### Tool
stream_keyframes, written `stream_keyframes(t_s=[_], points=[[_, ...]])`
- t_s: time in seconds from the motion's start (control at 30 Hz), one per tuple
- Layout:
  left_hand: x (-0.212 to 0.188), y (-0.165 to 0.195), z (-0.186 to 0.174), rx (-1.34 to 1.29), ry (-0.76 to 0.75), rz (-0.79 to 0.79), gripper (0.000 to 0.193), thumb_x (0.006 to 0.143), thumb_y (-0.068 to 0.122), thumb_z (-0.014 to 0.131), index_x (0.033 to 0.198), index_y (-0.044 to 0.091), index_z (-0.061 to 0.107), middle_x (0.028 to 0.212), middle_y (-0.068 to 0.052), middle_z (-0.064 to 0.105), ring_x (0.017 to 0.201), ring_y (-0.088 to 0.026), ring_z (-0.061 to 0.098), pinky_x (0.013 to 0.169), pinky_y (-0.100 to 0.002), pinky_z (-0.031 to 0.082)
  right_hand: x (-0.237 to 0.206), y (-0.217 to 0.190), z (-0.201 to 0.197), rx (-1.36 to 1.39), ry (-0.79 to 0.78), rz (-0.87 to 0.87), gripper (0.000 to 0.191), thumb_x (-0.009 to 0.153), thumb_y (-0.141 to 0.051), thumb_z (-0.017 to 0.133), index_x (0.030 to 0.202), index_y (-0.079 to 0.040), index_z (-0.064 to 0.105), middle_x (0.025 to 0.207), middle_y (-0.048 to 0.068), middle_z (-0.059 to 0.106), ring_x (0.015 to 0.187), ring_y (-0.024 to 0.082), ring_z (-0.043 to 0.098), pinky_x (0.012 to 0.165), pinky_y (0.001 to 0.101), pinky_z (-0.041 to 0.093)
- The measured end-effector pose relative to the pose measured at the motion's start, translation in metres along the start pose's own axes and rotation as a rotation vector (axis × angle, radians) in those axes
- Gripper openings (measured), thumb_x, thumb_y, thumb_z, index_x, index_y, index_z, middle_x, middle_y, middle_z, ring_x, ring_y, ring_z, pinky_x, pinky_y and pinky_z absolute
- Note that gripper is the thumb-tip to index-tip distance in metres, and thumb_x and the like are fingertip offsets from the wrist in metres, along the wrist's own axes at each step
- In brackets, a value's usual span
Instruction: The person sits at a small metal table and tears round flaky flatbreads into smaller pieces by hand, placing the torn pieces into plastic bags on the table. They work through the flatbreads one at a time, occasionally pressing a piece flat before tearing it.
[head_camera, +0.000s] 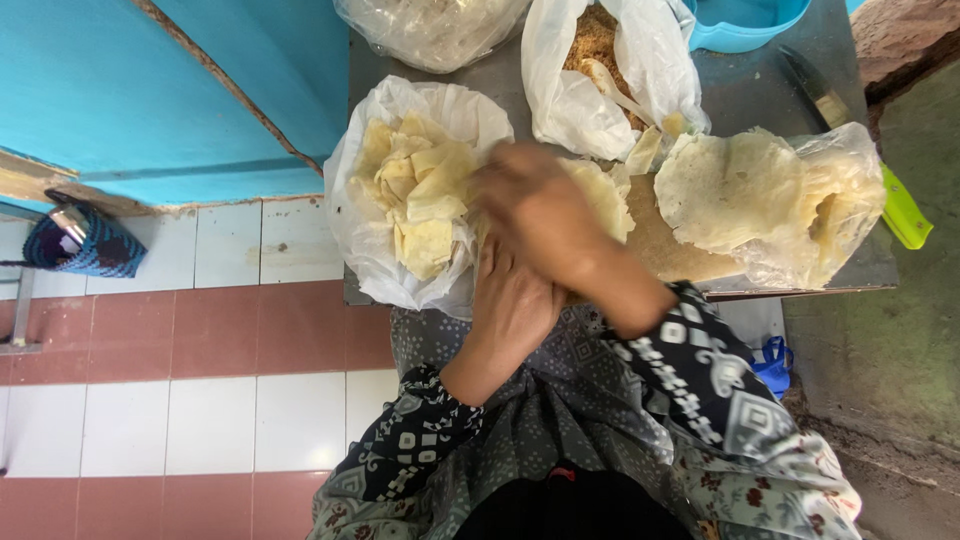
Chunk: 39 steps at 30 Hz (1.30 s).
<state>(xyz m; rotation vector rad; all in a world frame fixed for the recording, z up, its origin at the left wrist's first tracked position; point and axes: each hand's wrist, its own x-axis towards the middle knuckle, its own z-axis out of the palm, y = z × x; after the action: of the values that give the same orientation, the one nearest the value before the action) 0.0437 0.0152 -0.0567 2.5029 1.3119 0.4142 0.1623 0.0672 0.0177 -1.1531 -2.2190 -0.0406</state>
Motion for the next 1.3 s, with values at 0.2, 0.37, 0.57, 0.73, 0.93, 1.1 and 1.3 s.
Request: stream_keyframes(t_s=[0.2, 0.37, 0.57, 0.73, 0.93, 1.1, 1.3], points=[[0.003, -0.003, 0.000, -0.072, 0.230, 0.098, 0.054, 0.087, 0.025, 0.061, 0.137, 0.004, 0.061, 0.138, -0.018, 0.059, 0.136, -0.039, 0.049, 0.115, -0.058, 0.030, 0.058, -0.010, 0.041, 0.259, -0.166, 0.147, 0.013, 0.086, -0.006, 0.075, 0.099, -0.007, 0.075, 0.106, 0.010, 0.069, 0.102, 0.027, 0.065, 0.090, 0.0396, 0.054], [-0.010, 0.000, -0.032, -0.133, 0.549, 0.121, 0.033, 0.100, 0.017, 0.064, 0.132, 0.007, 0.062, 0.137, -0.013, 0.059, 0.135, -0.029, 0.053, 0.117, -0.052, 0.038, 0.057, 0.016, -0.009, 0.862, 0.130, 0.356, 0.005, 0.098, 0.001, 0.072, 0.102, 0.000, 0.069, 0.096, 0.008, 0.070, 0.082, 0.012, 0.072, 0.072, 0.0256, 0.064], [-0.002, 0.010, -0.070, -0.705, 0.725, -0.020, 0.043, 0.103, 0.016, 0.071, 0.141, 0.001, 0.056, 0.136, -0.013, 0.062, 0.124, -0.020, 0.063, 0.105, -0.034, 0.054, 0.013, 0.004, -0.054, 1.294, 0.124, 0.568, 0.010, 0.097, 0.008, 0.070, 0.106, 0.004, 0.067, 0.096, 0.009, 0.072, 0.082, 0.013, 0.072, 0.071, 0.0269, 0.062], [0.003, 0.015, -0.068, -1.265, 0.519, -0.007, 0.040, 0.106, 0.012, 0.065, 0.144, 0.001, 0.056, 0.131, -0.007, 0.068, 0.119, -0.010, 0.063, 0.103, -0.024, 0.051, -0.008, 0.000, -0.058, 1.343, 0.124, 0.581, 0.021, 0.093, 0.012, 0.071, 0.111, 0.005, 0.066, 0.101, 0.011, 0.073, 0.092, 0.014, 0.073, 0.086, 0.0284, 0.063], [0.010, -0.008, -0.065, -1.503, 0.384, -0.138, 0.028, 0.110, 0.015, 0.063, 0.129, -0.004, 0.071, 0.108, -0.005, 0.073, 0.094, -0.006, 0.062, 0.083, -0.022, 0.051, -0.026, 0.022, -0.073, 1.514, -0.007, 0.683, 0.022, 0.088, 0.012, 0.070, 0.108, 0.004, 0.068, 0.093, 0.013, 0.075, 0.081, 0.017, 0.074, 0.073, 0.0300, 0.063], [0.037, -0.031, -0.091, -0.979, 0.301, -0.307, 0.022, 0.107, 0.015, 0.065, 0.117, 0.000, 0.077, 0.088, -0.013, 0.069, 0.070, -0.017, 0.051, 0.061, -0.030, 0.039, -0.030, 0.043, -0.091, 1.035, 0.009, 0.738, 0.012, 0.090, 0.008, 0.074, 0.097, -0.001, 0.071, 0.089, 0.011, 0.074, 0.071, 0.013, 0.068, 0.061, 0.0263, 0.056], [0.075, -0.063, -0.114, -0.451, 0.444, 0.423, 0.021, 0.103, 0.008, 0.067, 0.122, 0.011, 0.075, 0.129, -0.005, 0.071, 0.133, -0.024, 0.061, 0.113, -0.039, 0.051, -0.038, 0.059, -0.091, 0.324, 0.235, 0.237, 0.024, 0.094, 0.011, 0.077, 0.107, -0.009, 0.073, 0.117, 0.007, 0.074, 0.116, 0.021, 0.068, 0.106, 0.0381, 0.050]])
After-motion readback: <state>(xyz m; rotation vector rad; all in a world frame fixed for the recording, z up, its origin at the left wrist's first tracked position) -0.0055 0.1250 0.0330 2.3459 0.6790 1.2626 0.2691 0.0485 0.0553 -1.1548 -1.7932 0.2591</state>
